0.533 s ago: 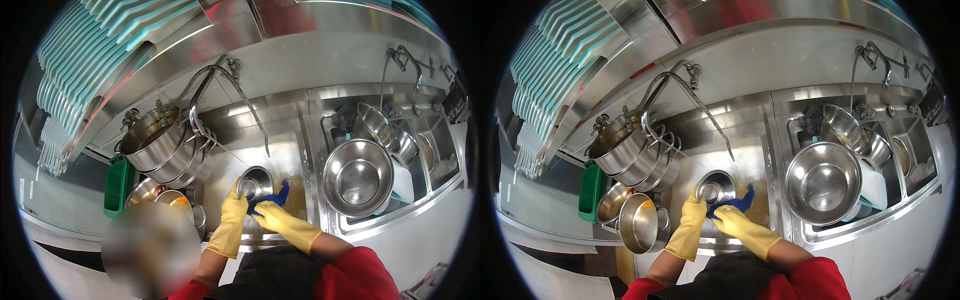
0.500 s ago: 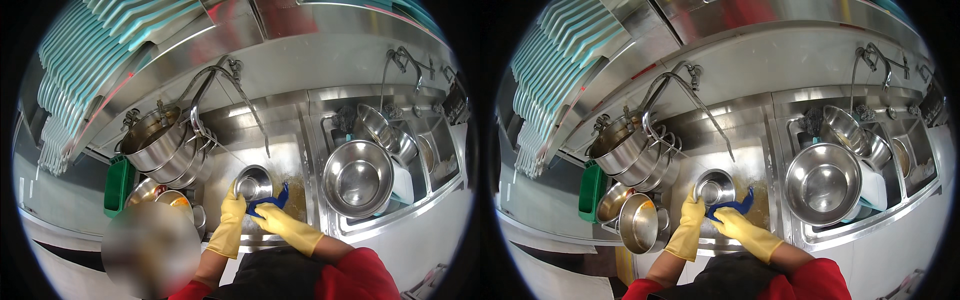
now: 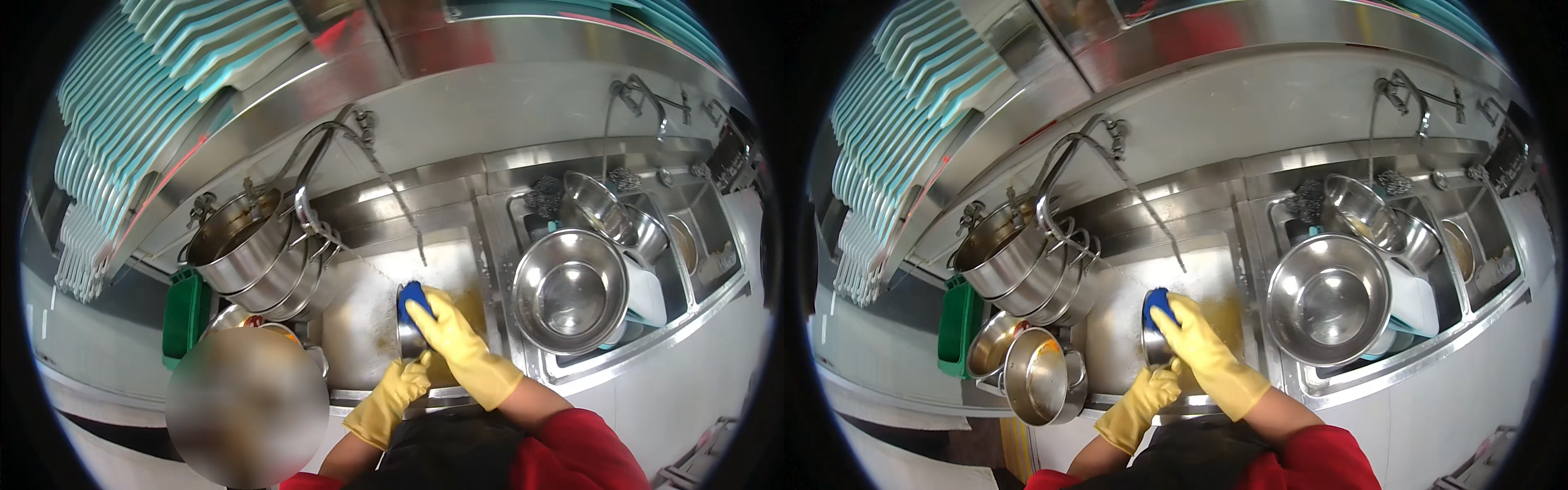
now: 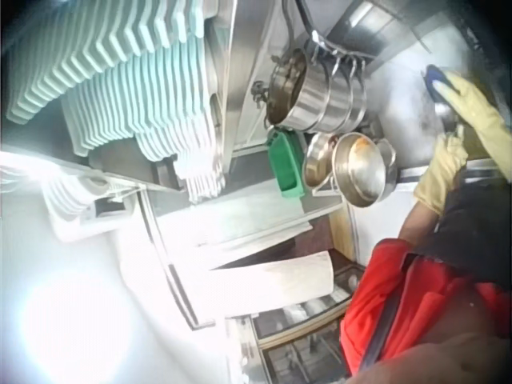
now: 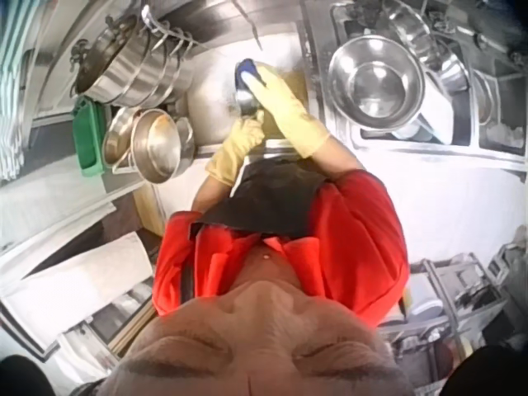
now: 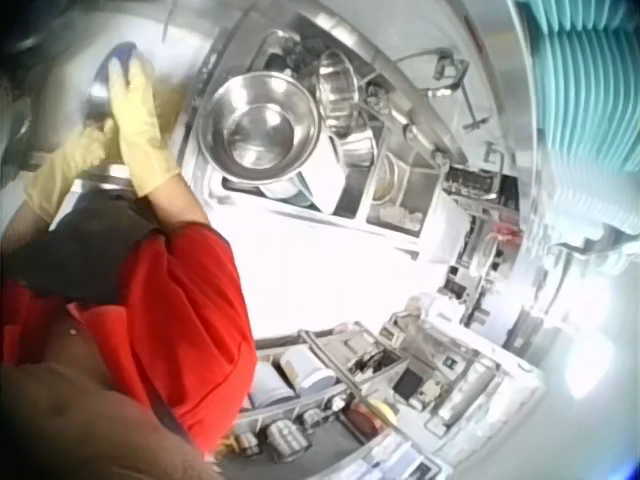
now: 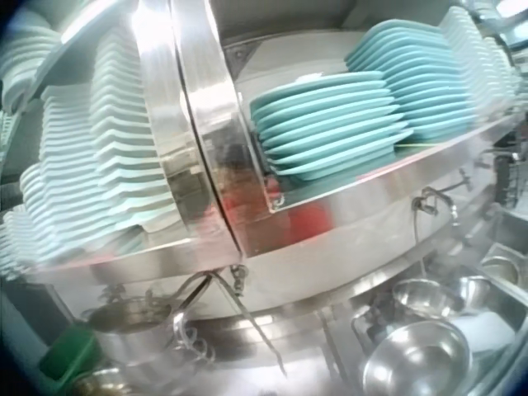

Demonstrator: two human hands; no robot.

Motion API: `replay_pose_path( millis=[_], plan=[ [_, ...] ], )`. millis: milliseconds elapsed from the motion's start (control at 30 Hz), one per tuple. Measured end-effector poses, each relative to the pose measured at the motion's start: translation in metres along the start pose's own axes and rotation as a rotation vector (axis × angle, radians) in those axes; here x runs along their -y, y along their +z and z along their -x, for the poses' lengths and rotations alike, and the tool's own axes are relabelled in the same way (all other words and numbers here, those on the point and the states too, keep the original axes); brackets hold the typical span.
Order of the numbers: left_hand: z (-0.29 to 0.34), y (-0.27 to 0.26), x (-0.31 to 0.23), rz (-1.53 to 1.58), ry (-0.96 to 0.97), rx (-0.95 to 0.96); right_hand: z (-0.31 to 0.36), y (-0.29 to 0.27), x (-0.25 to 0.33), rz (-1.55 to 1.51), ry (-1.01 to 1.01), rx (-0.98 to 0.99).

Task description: The person washes several metal bowls, a frying pan, and a blue plastic container in a sink filled with soapy water, scrubbing them with a blue sponge and rinsing them under a faucet.

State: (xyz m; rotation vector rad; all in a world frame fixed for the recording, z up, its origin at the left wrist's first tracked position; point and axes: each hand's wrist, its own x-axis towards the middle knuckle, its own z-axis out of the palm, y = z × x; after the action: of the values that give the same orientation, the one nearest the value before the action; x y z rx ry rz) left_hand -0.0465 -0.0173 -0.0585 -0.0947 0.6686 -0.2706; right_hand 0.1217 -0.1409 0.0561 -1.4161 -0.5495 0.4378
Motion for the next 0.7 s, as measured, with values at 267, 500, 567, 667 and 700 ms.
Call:
replay_pose_path(
  millis=[267, 500, 567, 667, 700],
  plan=[
    [-0.008, 0.097, 0.039, -0.757, 0.201, -0.231, 0.022, -0.016, -0.132, -0.381, 0.713, -0.014],
    [-0.077, 0.185, 0.093, -1.024, 0.212, -0.234, 0.067, -0.012, -0.176, -0.328, 0.67, 0.081],
    [-0.082, 0.206, 0.12, -1.052, 0.151, -0.173, 0.076, -0.019, -0.176, -0.33, 0.661, 0.066],
    [-0.109, 0.183, 0.134, -0.916, 0.145, -0.105, 0.085, -0.029, -0.172, -0.359, 0.667, 0.033],
    [-0.112, 0.173, 0.129, -0.954, 0.116, 0.018, 0.086, -0.03, -0.172, -0.366, 0.665, 0.026]
  ],
)
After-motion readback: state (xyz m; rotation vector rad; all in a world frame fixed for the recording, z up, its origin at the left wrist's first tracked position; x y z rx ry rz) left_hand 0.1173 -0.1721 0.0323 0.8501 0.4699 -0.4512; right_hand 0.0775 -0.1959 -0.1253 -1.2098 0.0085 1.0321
